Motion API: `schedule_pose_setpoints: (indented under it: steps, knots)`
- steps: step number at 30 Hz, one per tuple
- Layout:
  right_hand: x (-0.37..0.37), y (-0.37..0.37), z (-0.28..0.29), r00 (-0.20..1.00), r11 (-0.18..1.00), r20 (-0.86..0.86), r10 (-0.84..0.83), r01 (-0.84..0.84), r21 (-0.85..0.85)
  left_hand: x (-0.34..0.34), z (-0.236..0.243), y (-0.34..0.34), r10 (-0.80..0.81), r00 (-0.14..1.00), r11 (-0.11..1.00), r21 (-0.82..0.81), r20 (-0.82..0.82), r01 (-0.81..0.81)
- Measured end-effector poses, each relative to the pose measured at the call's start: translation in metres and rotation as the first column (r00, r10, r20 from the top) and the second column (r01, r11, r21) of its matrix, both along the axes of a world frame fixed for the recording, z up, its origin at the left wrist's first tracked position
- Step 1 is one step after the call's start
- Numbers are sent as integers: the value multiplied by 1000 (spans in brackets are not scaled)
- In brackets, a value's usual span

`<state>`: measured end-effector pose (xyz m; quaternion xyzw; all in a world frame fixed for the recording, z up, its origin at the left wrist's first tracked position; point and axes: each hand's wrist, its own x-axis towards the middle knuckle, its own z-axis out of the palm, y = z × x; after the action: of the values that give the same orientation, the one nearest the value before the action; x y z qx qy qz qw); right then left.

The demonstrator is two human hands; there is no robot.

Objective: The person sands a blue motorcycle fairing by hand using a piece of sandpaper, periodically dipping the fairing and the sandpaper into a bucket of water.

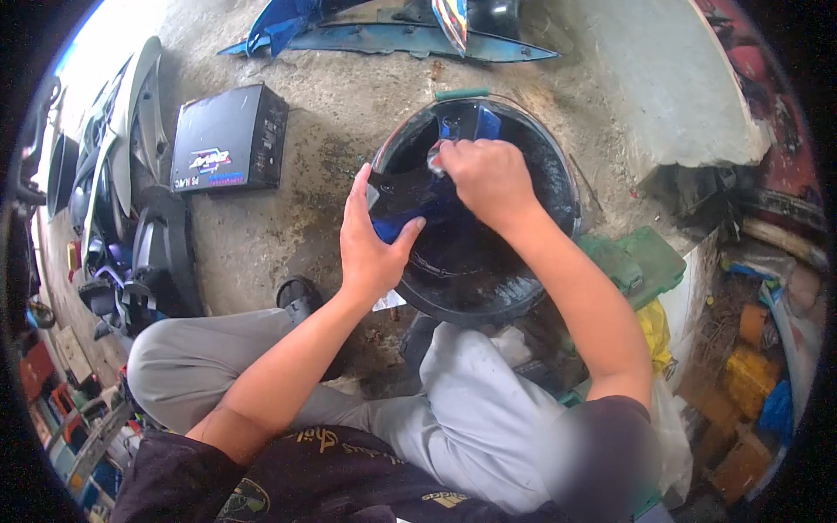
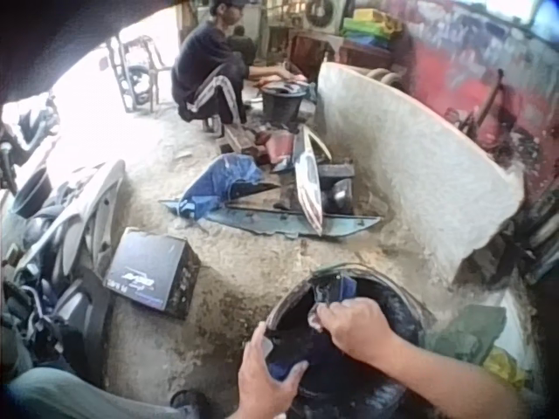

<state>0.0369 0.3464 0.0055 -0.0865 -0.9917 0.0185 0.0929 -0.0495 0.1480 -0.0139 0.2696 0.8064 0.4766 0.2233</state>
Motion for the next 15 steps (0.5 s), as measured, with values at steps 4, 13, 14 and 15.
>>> schedule_pose_setpoints:
  steps: [4, 13, 14, 15]
  knots:
    - [-2, -15, -1, 995, 989, -52, 79, -85, -123, -1, 0, -2, 5, 1000, 1000, 19, -11, -4]
    - [1, -9, 0, 992, 986, -32, 121, -124, -111, -3, 1, -2, -2, 1000, 1000, 22, -2, 2]
    - [0, -2, 4, 998, 992, -5, 64, -64, -110, -2, 0, -2, -8, 1000, 1000, 23, -6, 8]
    - [-1, 13, 0, 998, 994, -42, 46, -50, -99, 0, -1, -2, -14, 1000, 1000, 25, -11, 14]
